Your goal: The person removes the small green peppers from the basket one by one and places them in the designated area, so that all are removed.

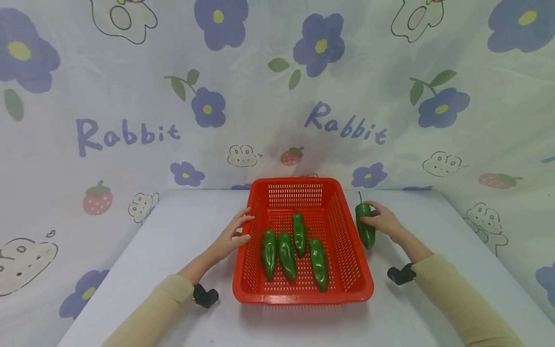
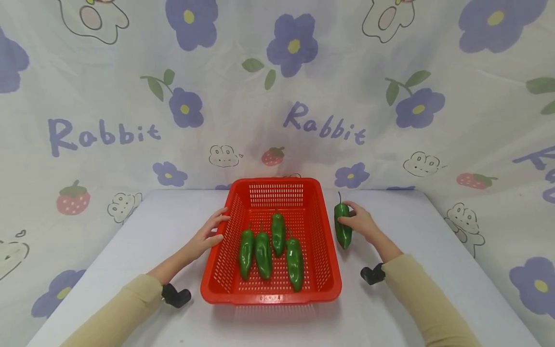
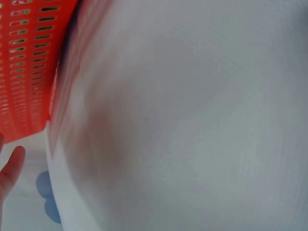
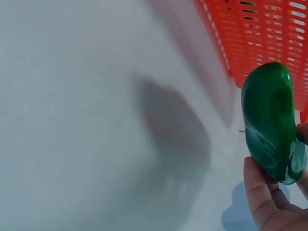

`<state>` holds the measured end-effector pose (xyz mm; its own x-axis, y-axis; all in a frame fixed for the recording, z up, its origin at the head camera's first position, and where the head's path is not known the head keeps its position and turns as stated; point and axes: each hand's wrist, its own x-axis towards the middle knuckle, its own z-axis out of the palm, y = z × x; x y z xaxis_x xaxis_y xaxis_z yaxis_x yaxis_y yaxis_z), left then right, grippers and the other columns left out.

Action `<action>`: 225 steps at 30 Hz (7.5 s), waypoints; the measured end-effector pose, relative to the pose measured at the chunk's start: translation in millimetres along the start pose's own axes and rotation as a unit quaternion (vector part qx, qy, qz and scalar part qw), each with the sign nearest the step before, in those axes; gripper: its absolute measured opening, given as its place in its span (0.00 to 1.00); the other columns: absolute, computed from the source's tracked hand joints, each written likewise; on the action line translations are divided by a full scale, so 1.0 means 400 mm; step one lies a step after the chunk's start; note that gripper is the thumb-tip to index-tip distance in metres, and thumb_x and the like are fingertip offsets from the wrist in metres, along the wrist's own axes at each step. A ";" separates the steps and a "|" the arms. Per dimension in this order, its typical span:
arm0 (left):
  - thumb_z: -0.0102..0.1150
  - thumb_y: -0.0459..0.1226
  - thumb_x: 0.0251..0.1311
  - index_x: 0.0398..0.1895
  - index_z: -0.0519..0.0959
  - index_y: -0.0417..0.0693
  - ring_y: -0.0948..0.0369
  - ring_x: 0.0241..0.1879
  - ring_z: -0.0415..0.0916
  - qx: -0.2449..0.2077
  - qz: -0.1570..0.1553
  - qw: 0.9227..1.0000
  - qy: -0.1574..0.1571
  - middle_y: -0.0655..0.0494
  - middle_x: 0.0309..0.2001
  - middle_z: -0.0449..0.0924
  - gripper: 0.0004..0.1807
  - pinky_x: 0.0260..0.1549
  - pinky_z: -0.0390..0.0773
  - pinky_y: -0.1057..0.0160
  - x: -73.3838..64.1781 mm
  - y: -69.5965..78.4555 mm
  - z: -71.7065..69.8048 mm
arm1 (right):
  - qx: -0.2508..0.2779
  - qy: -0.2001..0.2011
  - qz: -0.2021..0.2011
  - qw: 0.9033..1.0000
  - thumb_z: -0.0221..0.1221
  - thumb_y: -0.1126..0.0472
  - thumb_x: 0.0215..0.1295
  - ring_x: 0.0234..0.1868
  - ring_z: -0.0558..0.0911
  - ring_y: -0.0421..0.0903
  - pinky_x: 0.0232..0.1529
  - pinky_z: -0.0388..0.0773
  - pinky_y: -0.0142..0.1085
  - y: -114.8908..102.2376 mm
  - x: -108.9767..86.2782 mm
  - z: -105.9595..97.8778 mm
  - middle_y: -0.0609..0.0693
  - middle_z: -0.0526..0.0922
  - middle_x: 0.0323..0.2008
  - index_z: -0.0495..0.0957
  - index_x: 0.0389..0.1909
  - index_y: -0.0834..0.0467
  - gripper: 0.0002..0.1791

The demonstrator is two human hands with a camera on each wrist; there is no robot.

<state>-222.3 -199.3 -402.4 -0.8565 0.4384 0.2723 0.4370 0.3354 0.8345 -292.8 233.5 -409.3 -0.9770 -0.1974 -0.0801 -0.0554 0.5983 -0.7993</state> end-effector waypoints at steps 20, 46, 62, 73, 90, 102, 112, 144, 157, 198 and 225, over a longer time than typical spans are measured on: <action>0.48 0.35 0.57 0.63 0.60 0.40 0.45 0.58 0.58 0.000 0.003 1.000 0.006 0.44 0.71 0.42 0.28 0.45 0.69 0.53 0.011 -0.094 0.005 | -0.013 0.000 0.053 0.998 0.54 0.58 0.61 0.50 0.73 0.64 0.44 0.76 0.48 0.070 0.017 0.030 0.75 0.65 0.54 0.51 0.67 0.65 0.37; 0.48 0.37 0.58 0.63 0.60 0.42 0.46 0.58 0.58 -0.004 0.010 1.000 0.006 0.46 0.71 0.43 0.28 0.46 0.69 0.53 0.008 -0.102 0.003 | -0.042 -0.040 0.111 0.992 0.53 0.56 0.60 0.59 0.62 0.69 0.55 0.62 0.61 0.086 0.016 0.011 0.76 0.56 0.61 0.44 0.68 0.65 0.41; 0.47 0.33 0.57 0.62 0.60 0.36 0.43 0.58 0.58 0.005 0.006 1.000 0.004 0.41 0.70 0.43 0.27 0.46 0.69 0.53 0.005 -0.062 0.004 | -0.047 -0.049 0.109 0.992 0.54 0.57 0.61 0.55 0.68 0.66 0.49 0.72 0.52 0.061 0.014 -0.028 0.75 0.61 0.58 0.46 0.68 0.67 0.40; 0.47 0.33 0.58 0.63 0.60 0.39 0.46 0.57 0.59 0.005 0.006 1.000 0.008 0.44 0.71 0.43 0.27 0.46 0.69 0.52 0.009 -0.096 0.005 | -0.050 -0.044 0.085 0.994 0.53 0.56 0.63 0.56 0.66 0.67 0.49 0.72 0.52 0.000 -0.002 -0.069 0.74 0.60 0.59 0.45 0.68 0.66 0.39; 0.46 0.29 0.57 0.61 0.59 0.30 0.44 0.57 0.58 -0.003 0.004 1.000 0.001 0.36 0.69 0.43 0.27 0.46 0.68 0.51 -0.002 -0.003 0.002 | -0.039 -0.050 0.035 0.997 0.54 0.53 0.62 0.55 0.70 0.64 0.46 0.75 0.49 -0.150 -0.063 -0.070 0.72 0.62 0.59 0.45 0.69 0.65 0.41; 0.47 0.32 0.58 0.62 0.60 0.34 0.42 0.59 0.57 -0.006 0.007 1.000 0.002 0.40 0.70 0.43 0.27 0.47 0.68 0.51 0.001 -0.033 0.003 | -0.003 -0.061 0.003 0.998 0.58 0.54 0.59 0.53 0.73 0.60 0.41 0.78 0.44 -0.248 -0.100 -0.020 0.67 0.66 0.59 0.50 0.69 0.58 0.40; 0.45 0.28 0.57 0.61 0.59 0.30 0.44 0.58 0.57 -0.003 0.002 1.000 0.001 0.37 0.70 0.42 0.26 0.46 0.68 0.50 -0.002 0.000 0.003 | 0.007 -0.093 -0.044 0.995 0.59 0.56 0.58 0.50 0.75 0.58 0.39 0.78 0.42 -0.328 -0.130 0.034 0.66 0.67 0.57 0.55 0.67 0.59 0.38; 0.47 0.33 0.58 0.63 0.60 0.39 0.45 0.58 0.58 0.008 0.001 1.000 0.008 0.44 0.71 0.42 0.27 0.46 0.69 0.52 0.011 -0.096 0.005 | -0.036 -0.134 0.055 0.989 0.61 0.61 0.54 0.41 0.77 0.52 0.34 0.78 0.44 -0.362 -0.033 0.214 0.59 0.74 0.49 0.59 0.66 0.57 0.37; 0.45 0.29 0.58 0.61 0.58 0.30 0.42 0.57 0.58 0.007 -0.003 1.000 -0.002 0.36 0.69 0.42 0.27 0.46 0.68 0.53 0.002 -0.017 0.003 | -0.041 -0.146 0.089 0.984 0.62 0.65 0.52 0.54 0.72 0.56 0.50 0.72 0.52 -0.324 -0.005 0.272 0.61 0.68 0.59 0.57 0.66 0.61 0.39; 0.44 0.29 0.57 0.62 0.59 0.32 0.40 0.58 0.57 0.009 -0.009 1.000 0.004 0.38 0.70 0.42 0.27 0.46 0.67 0.50 0.010 -0.044 0.002 | -0.079 -0.245 0.110 0.960 0.65 0.65 0.45 0.35 0.80 0.45 0.43 0.77 0.39 -0.288 -0.011 0.303 0.52 0.80 0.32 0.74 0.38 0.64 0.17; 0.47 0.34 0.58 0.63 0.61 0.41 0.45 0.59 0.57 0.003 -0.007 1.000 0.007 0.46 0.71 0.43 0.27 0.48 0.68 0.50 0.012 -0.090 0.004 | 0.008 -0.260 0.109 0.959 0.66 0.69 0.43 0.44 0.77 0.50 0.46 0.76 0.45 -0.305 -0.011 0.279 0.55 0.74 0.45 0.68 0.57 0.57 0.36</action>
<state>-241.7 -207.8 -431.9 -0.8663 0.4221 0.2671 0.4262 0.3458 0.8359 -258.8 74.5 -377.9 -0.7300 -0.4327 -0.5291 0.1454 0.6580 -0.7388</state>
